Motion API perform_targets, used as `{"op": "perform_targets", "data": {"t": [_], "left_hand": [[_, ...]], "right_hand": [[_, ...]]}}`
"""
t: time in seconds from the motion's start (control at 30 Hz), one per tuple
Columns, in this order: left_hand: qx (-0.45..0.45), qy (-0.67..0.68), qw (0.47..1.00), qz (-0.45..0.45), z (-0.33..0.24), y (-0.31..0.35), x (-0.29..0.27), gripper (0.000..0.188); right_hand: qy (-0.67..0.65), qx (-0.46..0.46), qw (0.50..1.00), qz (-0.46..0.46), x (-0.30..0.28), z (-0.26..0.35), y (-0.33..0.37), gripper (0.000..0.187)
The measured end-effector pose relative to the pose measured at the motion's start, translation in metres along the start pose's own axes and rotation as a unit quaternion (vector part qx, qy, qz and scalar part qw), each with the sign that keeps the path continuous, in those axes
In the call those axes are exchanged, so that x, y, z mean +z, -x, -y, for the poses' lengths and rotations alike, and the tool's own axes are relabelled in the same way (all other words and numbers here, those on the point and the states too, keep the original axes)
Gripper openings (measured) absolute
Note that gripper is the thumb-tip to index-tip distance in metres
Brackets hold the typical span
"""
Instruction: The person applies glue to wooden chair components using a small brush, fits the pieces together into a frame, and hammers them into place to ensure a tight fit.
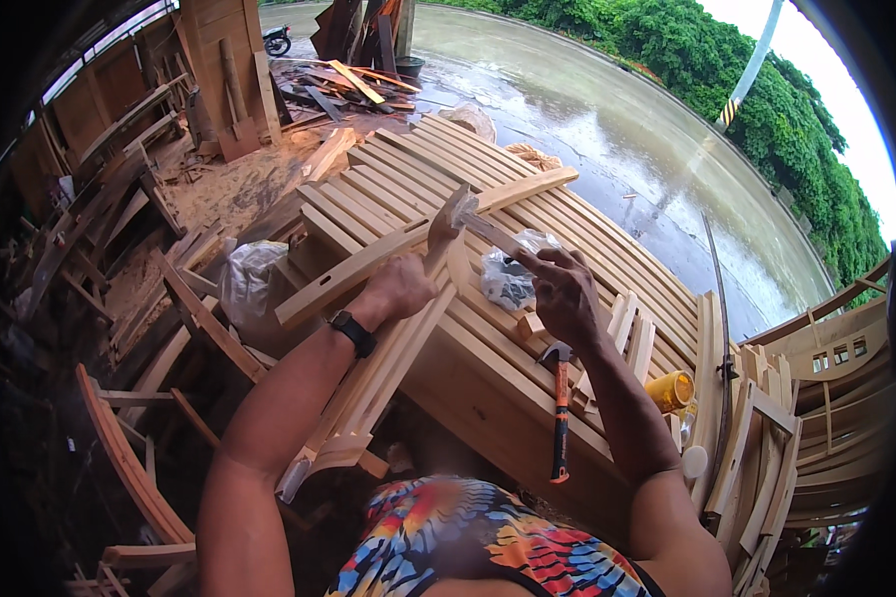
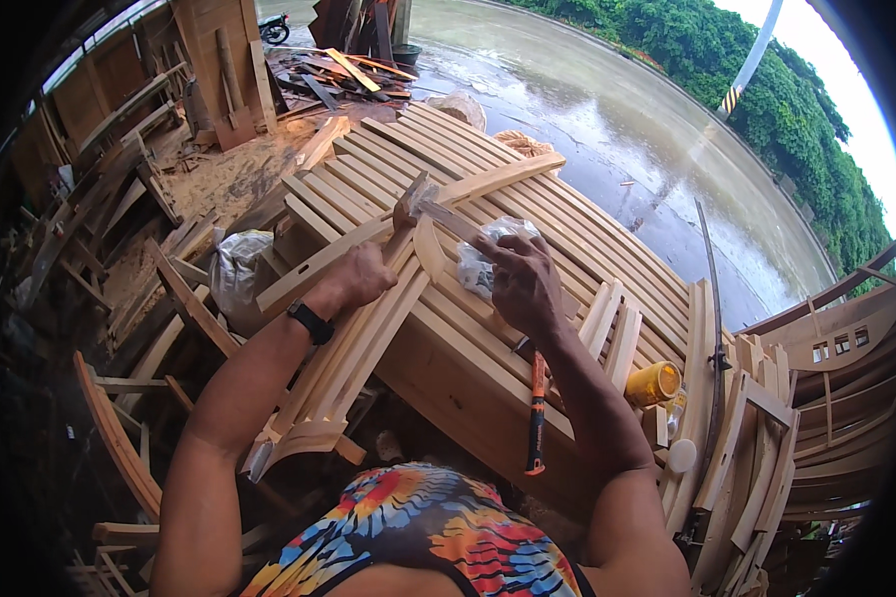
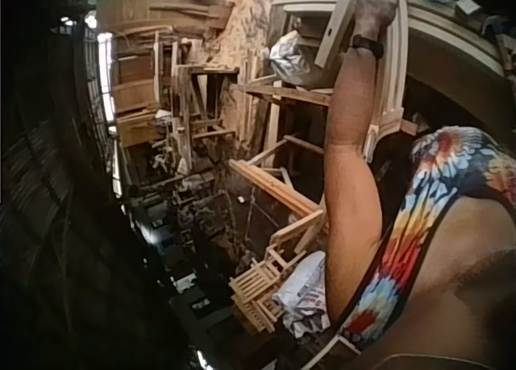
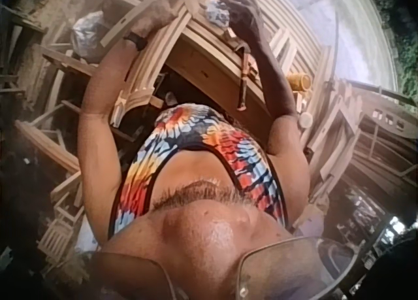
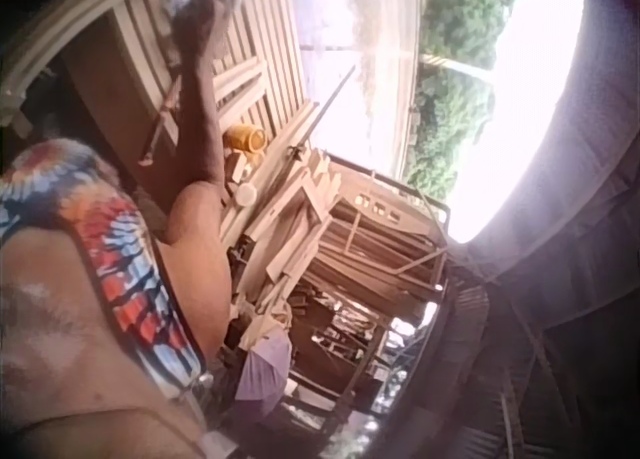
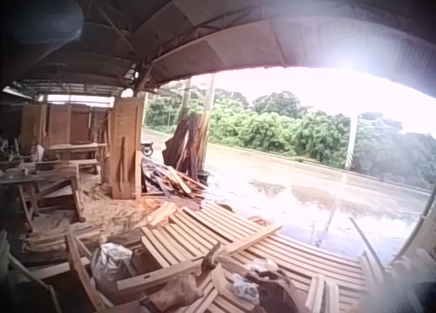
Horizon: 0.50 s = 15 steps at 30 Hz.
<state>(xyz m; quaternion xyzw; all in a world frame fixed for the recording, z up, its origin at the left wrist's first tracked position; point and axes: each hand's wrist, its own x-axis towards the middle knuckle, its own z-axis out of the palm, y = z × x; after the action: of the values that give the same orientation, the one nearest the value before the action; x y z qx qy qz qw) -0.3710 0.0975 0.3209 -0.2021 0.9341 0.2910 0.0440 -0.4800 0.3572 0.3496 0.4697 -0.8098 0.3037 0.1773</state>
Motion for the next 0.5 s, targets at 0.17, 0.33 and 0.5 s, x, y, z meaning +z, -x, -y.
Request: {"op": "perform_targets", "data": {"t": [0.17, 0.33, 0.5], "left_hand": [[0.003, 0.005, 1.000, -0.010, 0.000, -0.003, 0.002, 0.051], [0.005, 0.010, 1.000, -0.005, -0.001, -0.001, 0.001, 0.051], [0.000, 0.018, 1.000, 0.005, -0.001, 0.001, -0.002, 0.050]], "right_hand": [[-0.039, 0.021, 0.999, 0.015, -0.015, -0.001, -0.008, 0.047], [-0.018, 0.038, 0.999, 0.000, -0.006, -0.004, -0.013, 0.047], [0.003, -0.031, 0.999, 0.040, -0.014, 0.016, 0.003, 0.047]]}}
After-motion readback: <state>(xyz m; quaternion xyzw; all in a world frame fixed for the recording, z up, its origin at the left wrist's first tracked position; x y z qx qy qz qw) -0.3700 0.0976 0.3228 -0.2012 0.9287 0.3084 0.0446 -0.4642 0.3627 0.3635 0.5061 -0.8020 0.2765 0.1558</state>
